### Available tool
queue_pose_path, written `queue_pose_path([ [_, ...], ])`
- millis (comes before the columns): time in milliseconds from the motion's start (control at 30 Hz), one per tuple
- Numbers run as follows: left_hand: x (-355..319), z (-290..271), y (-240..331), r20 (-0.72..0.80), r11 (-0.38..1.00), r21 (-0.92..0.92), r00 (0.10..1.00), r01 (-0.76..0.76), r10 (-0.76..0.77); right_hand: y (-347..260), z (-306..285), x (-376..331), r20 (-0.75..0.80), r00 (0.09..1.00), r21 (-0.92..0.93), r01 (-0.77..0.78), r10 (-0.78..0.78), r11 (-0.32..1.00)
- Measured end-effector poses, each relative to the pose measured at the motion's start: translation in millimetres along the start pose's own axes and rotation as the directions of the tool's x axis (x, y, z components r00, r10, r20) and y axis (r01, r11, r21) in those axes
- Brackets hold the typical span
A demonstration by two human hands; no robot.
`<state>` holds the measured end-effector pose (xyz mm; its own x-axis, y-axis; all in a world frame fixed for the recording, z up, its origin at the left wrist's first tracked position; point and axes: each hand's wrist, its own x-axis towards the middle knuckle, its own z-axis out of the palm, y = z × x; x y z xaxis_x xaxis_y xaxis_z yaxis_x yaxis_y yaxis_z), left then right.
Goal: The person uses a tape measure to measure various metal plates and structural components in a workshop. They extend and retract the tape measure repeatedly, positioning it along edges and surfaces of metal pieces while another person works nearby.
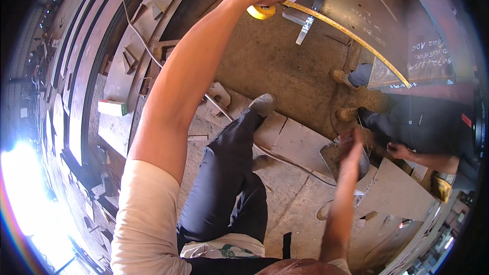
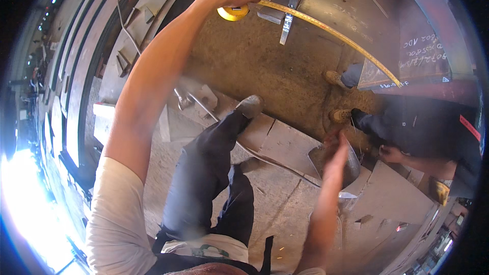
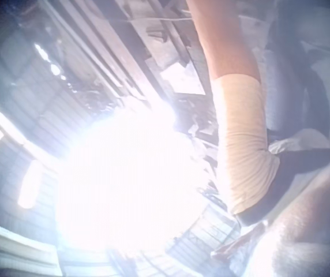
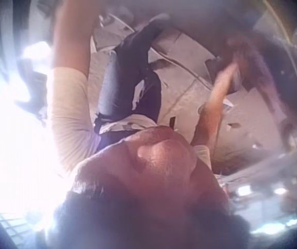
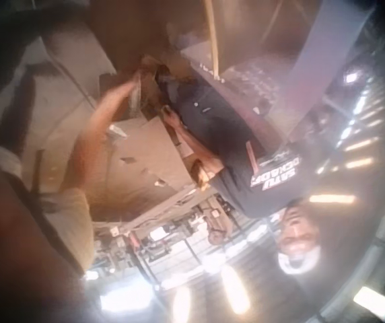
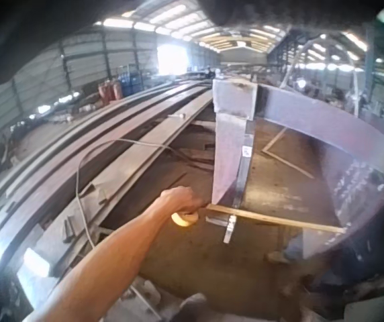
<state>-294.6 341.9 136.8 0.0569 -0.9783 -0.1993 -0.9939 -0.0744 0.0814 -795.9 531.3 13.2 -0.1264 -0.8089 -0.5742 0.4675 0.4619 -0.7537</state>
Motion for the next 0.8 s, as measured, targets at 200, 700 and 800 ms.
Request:
queue_pose_path([
  [200, -28.6, -53.6, 27.3, 0.104, 0.959, 0.246, 0.987, -0.143, 0.120, 195.3, -135.2, -100.4, -0.129, 0.872, 0.094, -0.463, 0.472, 0.881],
  [700, -6.3, -44.8, 15.2, 0.200, 0.912, 0.258, 0.941, -0.320, 0.273, 199.0, -216.6, -196.9, -0.371, 0.783, -0.190, -0.590, 0.499, 0.784],
  [800, 3.7, -37.1, 5.7, 0.210, 0.853, 0.326, 0.911, -0.408, 0.355, 205.9, -213.6, -194.5, -0.362, 0.777, -0.178, -0.599, 0.514, 0.781],
])
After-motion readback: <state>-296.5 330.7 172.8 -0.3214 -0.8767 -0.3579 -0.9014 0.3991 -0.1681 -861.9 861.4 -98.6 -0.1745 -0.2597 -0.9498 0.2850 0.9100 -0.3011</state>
